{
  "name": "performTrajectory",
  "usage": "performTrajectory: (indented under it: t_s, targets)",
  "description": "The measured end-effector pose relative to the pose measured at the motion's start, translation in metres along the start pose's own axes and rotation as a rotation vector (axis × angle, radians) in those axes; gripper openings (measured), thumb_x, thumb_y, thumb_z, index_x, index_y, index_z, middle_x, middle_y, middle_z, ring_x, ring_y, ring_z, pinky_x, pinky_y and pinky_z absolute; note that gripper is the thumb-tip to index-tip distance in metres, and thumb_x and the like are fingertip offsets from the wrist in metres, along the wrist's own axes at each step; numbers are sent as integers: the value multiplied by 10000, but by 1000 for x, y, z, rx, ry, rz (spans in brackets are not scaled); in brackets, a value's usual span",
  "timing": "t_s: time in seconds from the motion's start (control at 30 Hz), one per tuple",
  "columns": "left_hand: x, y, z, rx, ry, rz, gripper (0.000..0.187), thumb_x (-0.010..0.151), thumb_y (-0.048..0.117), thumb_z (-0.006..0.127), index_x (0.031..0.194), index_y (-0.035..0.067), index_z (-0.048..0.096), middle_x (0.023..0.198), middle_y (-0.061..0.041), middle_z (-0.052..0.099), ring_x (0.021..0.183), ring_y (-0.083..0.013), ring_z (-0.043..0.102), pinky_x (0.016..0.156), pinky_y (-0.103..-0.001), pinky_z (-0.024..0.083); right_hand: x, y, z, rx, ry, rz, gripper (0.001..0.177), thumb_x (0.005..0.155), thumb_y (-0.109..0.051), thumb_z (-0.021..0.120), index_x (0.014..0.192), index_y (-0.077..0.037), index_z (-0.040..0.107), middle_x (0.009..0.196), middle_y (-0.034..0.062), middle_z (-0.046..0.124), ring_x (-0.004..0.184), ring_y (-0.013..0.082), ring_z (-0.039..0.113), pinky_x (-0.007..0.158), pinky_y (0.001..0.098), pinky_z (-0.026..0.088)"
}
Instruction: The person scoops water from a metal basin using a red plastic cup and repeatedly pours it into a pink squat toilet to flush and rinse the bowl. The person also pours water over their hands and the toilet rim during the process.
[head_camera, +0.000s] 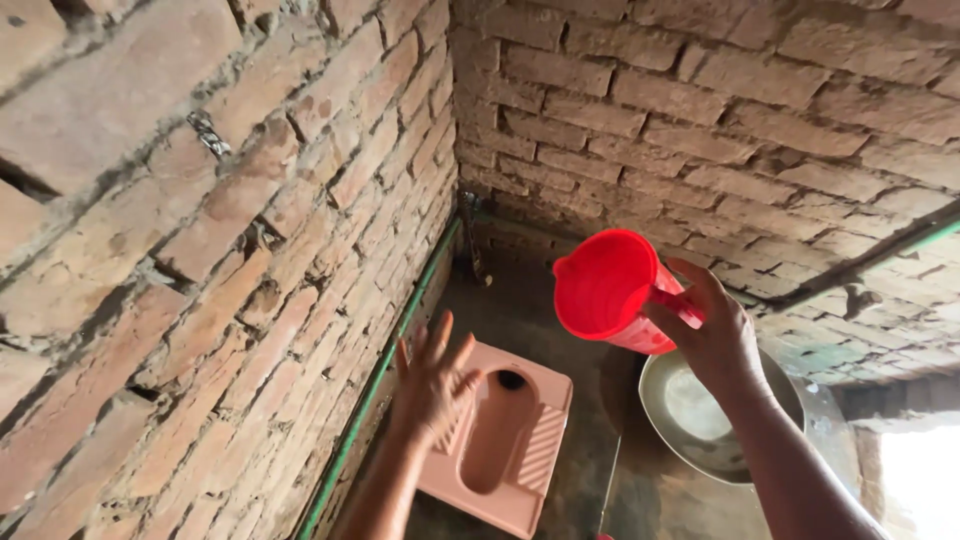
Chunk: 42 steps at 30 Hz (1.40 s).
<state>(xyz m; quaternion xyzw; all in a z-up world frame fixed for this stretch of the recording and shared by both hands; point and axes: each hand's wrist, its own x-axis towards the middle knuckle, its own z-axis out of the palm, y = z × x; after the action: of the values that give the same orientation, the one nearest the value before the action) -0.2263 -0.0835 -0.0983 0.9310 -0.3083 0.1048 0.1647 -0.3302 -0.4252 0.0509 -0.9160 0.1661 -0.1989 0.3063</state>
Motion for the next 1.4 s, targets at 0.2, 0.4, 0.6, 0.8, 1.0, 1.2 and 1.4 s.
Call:
performTrajectory:
  t_s: [0.2,0.4,0.6,0.8,1.0,1.2,1.4]
  targets:
    - [-31,44,18,-110,-7,-79,557,938,541,600,1378,200,626,1635,-108,282,1431,-460,323,1134,-694,195,2,17,-3,40,-14,30,655,817,-356,801,1408,-173,589,1001,130,767,966,263,744,832,413,558]
    - [-30,83,17,-142,9,-93,535,930,511,643,1309,134,678,1622,-150,296,1410,-483,326,1133,-689,199,19,50,3,47,-53,-75,673,802,-342,823,1407,-164,587,1038,142,760,1002,284,733,846,422,556]
    - [-30,130,47,-82,47,-184,511,921,493,651,1285,136,683,1604,-151,308,1413,-472,311,1136,-686,199,40,88,-10,168,-146,-179,698,795,-316,820,1425,-166,560,1068,131,773,1040,256,738,893,406,554]
    - [-38,198,75,-72,80,-315,499,942,480,639,1310,143,649,1609,-157,318,1434,-426,335,1143,-673,212,52,139,-43,232,-216,-138,786,812,-314,806,1505,-143,476,1040,149,779,1005,235,746,897,392,548]
    - [-45,246,89,-20,-35,-408,486,944,488,628,1338,204,612,1619,-144,266,1427,-412,315,1144,-667,194,49,174,-79,264,-240,-145,796,814,-296,809,1515,-136,467,1043,168,775,1023,233,736,912,402,542]
    - [-58,262,99,15,-24,-415,502,931,499,631,1344,214,632,1672,-133,241,1423,-423,300,1139,-641,196,46,205,-90,357,-257,-149,787,819,-279,796,1521,-140,467,1089,154,774,1078,228,722,942,397,534]
    - [-82,284,101,-1,-18,-414,488,931,484,652,1324,194,653,1620,-129,276,1431,-404,316,1157,-639,211,27,228,-100,352,-248,-135,779,820,-280,794,1520,-134,484,1066,169,780,1052,219,731,928,383,550]
